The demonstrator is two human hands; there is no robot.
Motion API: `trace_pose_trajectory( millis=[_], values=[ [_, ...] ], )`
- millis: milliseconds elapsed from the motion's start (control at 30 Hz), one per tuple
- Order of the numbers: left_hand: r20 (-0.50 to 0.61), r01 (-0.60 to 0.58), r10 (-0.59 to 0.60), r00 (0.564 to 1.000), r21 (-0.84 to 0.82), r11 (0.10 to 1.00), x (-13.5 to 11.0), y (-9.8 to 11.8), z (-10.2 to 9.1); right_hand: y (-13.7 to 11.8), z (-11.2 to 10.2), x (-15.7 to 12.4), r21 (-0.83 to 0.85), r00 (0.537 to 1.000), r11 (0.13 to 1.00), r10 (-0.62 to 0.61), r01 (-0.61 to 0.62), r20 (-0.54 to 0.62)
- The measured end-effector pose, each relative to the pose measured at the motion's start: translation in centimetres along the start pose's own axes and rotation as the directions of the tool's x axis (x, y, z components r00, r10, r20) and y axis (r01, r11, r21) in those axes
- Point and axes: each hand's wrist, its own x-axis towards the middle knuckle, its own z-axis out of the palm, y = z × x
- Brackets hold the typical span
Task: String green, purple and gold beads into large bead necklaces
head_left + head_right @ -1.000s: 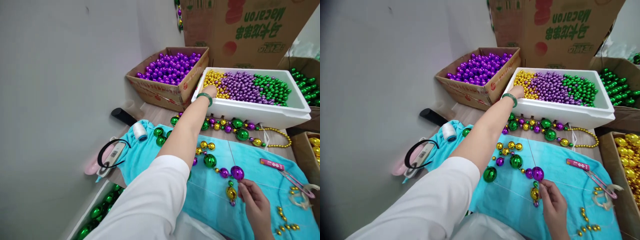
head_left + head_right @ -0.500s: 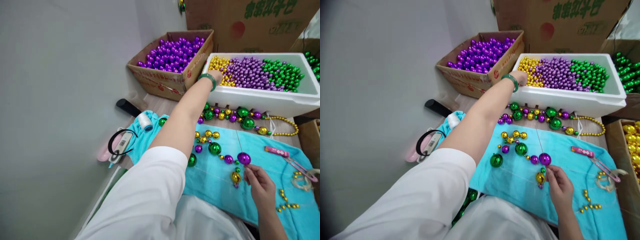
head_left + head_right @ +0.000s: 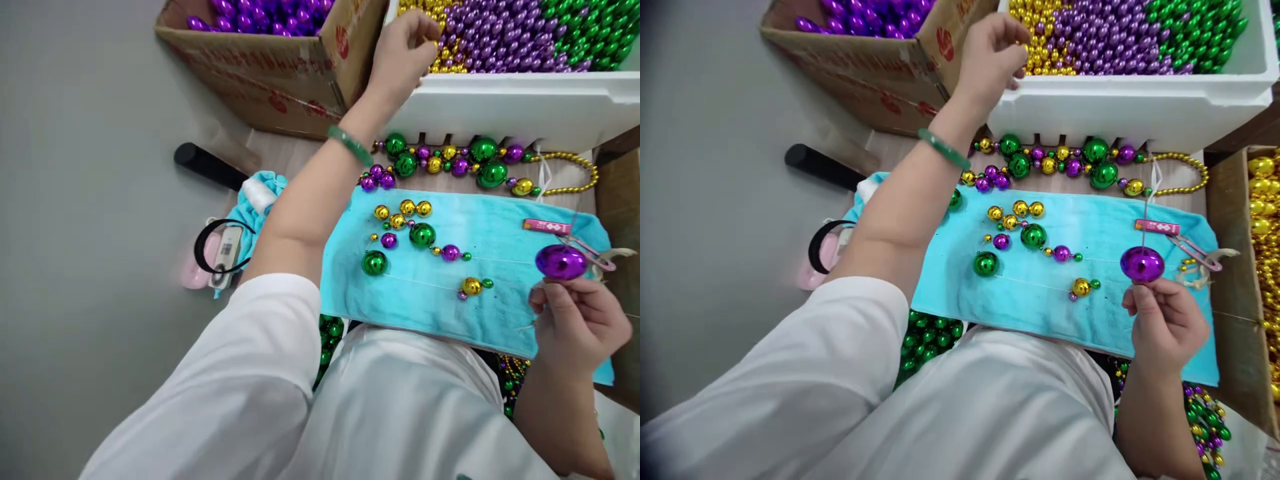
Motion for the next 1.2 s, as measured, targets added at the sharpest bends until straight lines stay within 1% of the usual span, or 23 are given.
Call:
trace_pose_trajectory(
  millis=[67, 100, 167, 233, 267, 300, 333, 367, 400, 433, 467, 533, 567, 600, 667, 767, 900, 967, 1067, 1200],
  values=[
    [0.092, 0.038, -0.033, 0.995, -0.048, 0.998, -4.7, 0.3, -0.6, -1.0, -0.1, -0.1, 0.013, 0.999, 0.999, -0.047, 0.047, -0.014],
    [0.142, 0.073, -0.061, 0.988, -0.080, 0.994, -7.1, 0.2, -1.0, -1.5, -0.1, -0.2, 0.010, 0.997, 0.998, -0.066, 0.067, -0.026],
    [0.202, 0.160, -0.122, 0.972, -0.183, 0.970, -11.8, -0.5, -1.8, -2.6, -0.4, -0.2, 0.019, 0.990, 0.992, -0.121, 0.122, -0.067],
    [0.238, 0.304, -0.243, 0.941, -0.271, 0.913, -16.0, -1.5, -2.4, -3.5, -0.8, -0.2, 0.040, 0.981, 0.986, -0.159, 0.165, -0.114],
    [0.258, 0.375, -0.299, 0.919, -0.331, 0.866, -17.8, -2.1, -2.6, -3.8, -1.0, -0.3, 0.041, 0.978, 0.985, -0.162, 0.168, -0.129],
    [0.268, 0.432, -0.347, 0.899, -0.405, 0.806, -19.6, -2.6, -2.7, -3.8, -1.2, -0.5, 0.030, 0.983, 0.989, -0.143, 0.147, -0.114],
    [0.266, 0.472, -0.390, 0.882, -0.493, 0.731, -21.1, -3.1, -2.7, -3.7, -1.4, -0.7, -0.004, 0.992, 0.994, -0.105, 0.105, -0.068],
    [0.270, 0.497, -0.424, 0.865, -0.579, 0.646, -22.4, -3.4, -2.6, -3.4, -1.5, -1.1, -0.060, 0.999, 0.997, -0.054, 0.054, 0.008],
    [0.273, 0.503, -0.443, 0.854, -0.653, 0.567, -23.6, -3.7, -2.4, -3.0, -1.5, -1.5, -0.124, 0.994, 0.992, 0.000, 0.013, 0.106],
    [0.275, 0.493, -0.448, 0.851, -0.712, 0.500, -24.5, -3.9, -2.1, -2.4, -1.3, -2.0, -0.179, 0.976, 0.984, 0.051, -0.013, 0.211],
    [0.276, 0.479, -0.447, 0.851, -0.757, 0.444, -25.3, -3.9, -1.8, -1.7, -0.9, -2.5, -0.220, 0.942, 0.975, 0.102, -0.031, 0.318],
    [0.269, 0.444, -0.436, 0.859, -0.814, 0.374, -26.3, -3.8, -1.3, -0.3, 0.0, -3.5, -0.248, 0.872, 0.968, 0.154, -0.039, 0.465],
    [0.260, 0.428, -0.433, 0.863, -0.831, 0.355, -26.6, -3.7, -1.1, 0.3, 0.5, -4.0, -0.248, 0.844, 0.968, 0.168, -0.043, 0.510],
    [0.249, 0.413, -0.434, 0.866, -0.844, 0.341, -26.8, -3.6, -0.9, 0.8, 1.0, -4.4, -0.252, 0.828, 0.967, 0.175, -0.042, 0.533],
    [0.226, 0.386, -0.437, 0.870, -0.865, 0.321, -27.0, -3.3, -0.9, 1.5, 1.6, -5.0, -0.274, 0.820, 0.961, 0.184, -0.035, 0.542],
    [0.224, 0.364, -0.436, 0.872, -0.891, 0.271, -27.0, -3.1, -1.1, 1.9, 1.5, -5.4, -0.315, 0.804, 0.948, 0.218, -0.039, 0.554],
    [0.254, 0.373, -0.468, 0.846, -0.910, 0.180, -27.1, -3.1, -1.3, 2.1, 1.0, -5.5, -0.336, 0.789, 0.941, 0.235, -0.039, 0.568],
    [0.262, 0.377, -0.487, 0.833, -0.913, 0.153, -27.1, -3.1, -1.2, 2.1, 1.1, -5.6, -0.337, 0.786, 0.941, 0.230, -0.029, 0.574],
    [0.244, 0.366, -0.504, 0.828, -0.917, 0.158, -27.1, -3.2, -1.0, 2.0, 1.4, -5.8, -0.348, 0.777, 0.937, 0.232, -0.018, 0.585],
    [0.208, 0.331, -0.485, 0.849, -0.926, 0.182, -27.2, -3.2, -0.9, 1.9, 1.7, -5.8, -0.362, 0.772, 0.932, 0.244, -0.019, 0.587]
  ],
)
